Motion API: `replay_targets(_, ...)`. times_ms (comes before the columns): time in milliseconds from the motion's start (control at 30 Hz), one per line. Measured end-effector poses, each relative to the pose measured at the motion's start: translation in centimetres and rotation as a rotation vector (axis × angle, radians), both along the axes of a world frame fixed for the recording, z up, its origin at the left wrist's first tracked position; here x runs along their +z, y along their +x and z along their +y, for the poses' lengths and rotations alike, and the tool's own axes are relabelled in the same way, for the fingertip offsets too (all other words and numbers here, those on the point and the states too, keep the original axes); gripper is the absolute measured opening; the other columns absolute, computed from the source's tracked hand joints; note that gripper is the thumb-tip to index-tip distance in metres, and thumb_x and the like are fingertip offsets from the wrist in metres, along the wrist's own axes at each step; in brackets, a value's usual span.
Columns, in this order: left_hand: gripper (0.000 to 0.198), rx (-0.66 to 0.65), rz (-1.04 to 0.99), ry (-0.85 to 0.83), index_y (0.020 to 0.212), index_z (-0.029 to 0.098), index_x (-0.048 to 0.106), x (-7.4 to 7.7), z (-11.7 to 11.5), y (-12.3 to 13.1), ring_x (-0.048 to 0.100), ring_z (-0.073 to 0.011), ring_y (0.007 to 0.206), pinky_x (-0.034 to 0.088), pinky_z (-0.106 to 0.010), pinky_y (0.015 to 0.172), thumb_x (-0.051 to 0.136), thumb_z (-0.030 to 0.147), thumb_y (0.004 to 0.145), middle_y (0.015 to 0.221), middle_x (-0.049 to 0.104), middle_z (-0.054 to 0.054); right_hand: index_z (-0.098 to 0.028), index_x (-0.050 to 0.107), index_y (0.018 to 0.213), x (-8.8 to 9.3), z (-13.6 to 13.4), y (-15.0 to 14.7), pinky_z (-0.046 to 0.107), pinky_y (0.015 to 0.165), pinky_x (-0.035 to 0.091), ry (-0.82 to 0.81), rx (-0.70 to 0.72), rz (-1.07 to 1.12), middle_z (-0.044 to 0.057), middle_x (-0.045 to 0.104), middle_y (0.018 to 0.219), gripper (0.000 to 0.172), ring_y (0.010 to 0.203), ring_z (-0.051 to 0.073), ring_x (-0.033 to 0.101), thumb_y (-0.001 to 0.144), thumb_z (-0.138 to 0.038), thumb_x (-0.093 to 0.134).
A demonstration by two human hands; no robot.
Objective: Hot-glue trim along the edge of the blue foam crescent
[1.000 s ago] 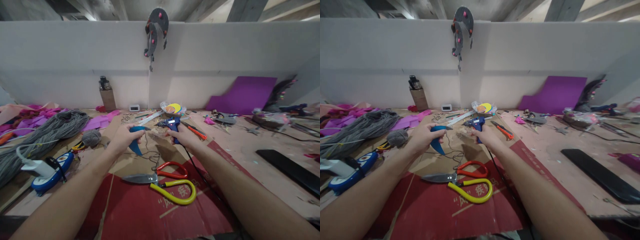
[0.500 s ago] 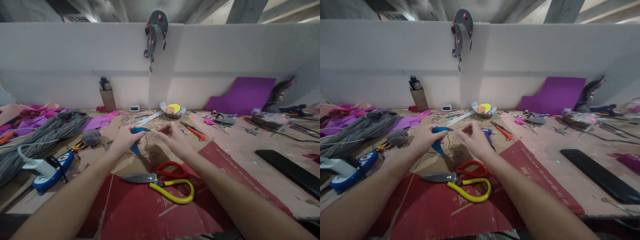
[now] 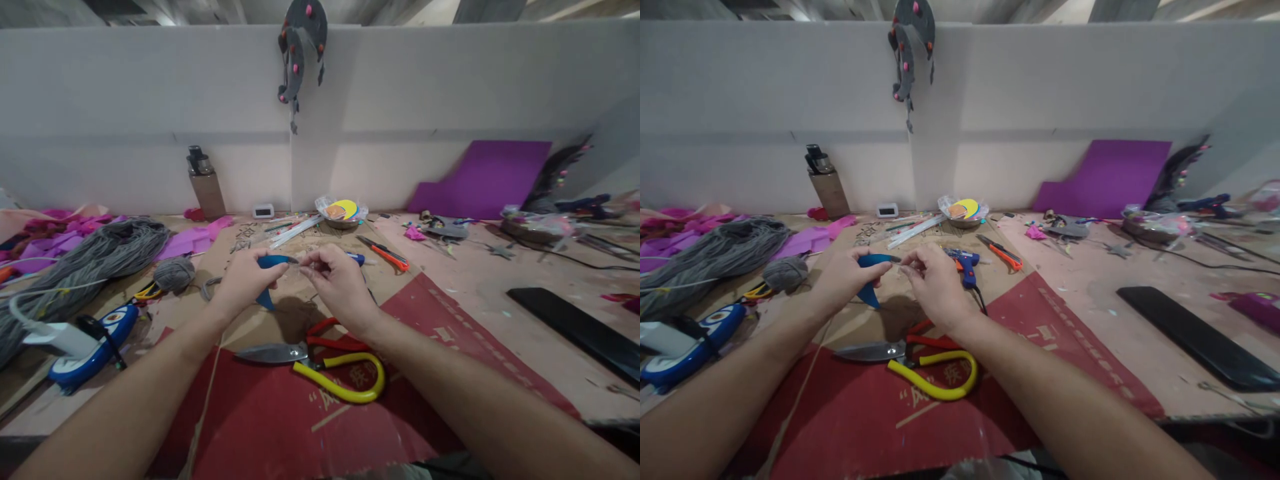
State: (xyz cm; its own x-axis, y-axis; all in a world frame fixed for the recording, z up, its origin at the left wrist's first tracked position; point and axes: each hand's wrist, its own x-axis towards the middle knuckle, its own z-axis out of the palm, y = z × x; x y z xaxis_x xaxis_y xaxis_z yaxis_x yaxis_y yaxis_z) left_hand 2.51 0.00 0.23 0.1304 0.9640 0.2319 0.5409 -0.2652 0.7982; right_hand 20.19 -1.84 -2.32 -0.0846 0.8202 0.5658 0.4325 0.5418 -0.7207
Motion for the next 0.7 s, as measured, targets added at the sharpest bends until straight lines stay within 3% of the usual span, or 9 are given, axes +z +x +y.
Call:
replay_targets(200,0.022,-0.081,0.049,-0.062,0.065,0.017,0.063,-0.67,0.44,-0.18,0.055,-0.0147,0.044,0.037,-0.022,0.042,0.068,0.039,0.067,0.050,0.063,-0.002,-0.019,0.067,0.080,1.10,-0.30,0.47,0.028,0.067,0.041,0.130,-0.016,-0.079,0.002,0.051,0.074,0.007,0.073,0.014,0.051,0.083,-0.019,0.061)
replay_targets(433,0.028,-0.143,0.153,-0.123,0.069,0.018,0.064,-0.41,0.21,-0.04,0.058,-0.0154,0.050,0.042,-0.023,0.050,0.064,0.046,0.069,0.054,0.065,-0.002,-0.019,0.067,0.078,0.96,0.08,0.80,0.026,0.066,0.041,0.191,-0.023,-0.087,0.001,0.051,0.073,0.011,0.071,0.013,0.050,0.085,-0.021,0.059)
replay_targets(700,0.031,-0.175,0.172,-0.122,0.075,0.018,0.066,-0.36,0.14,0.02,0.061,-0.0167,0.053,0.044,-0.024,0.051,0.064,0.049,0.070,0.056,0.065,-0.002,-0.017,0.063,0.077,0.99,0.30,0.90,0.026,0.067,0.039,0.152,-0.022,-0.109,0.001,0.051,0.074,0.009,0.072,0.013,0.049,0.085,-0.020,0.060)
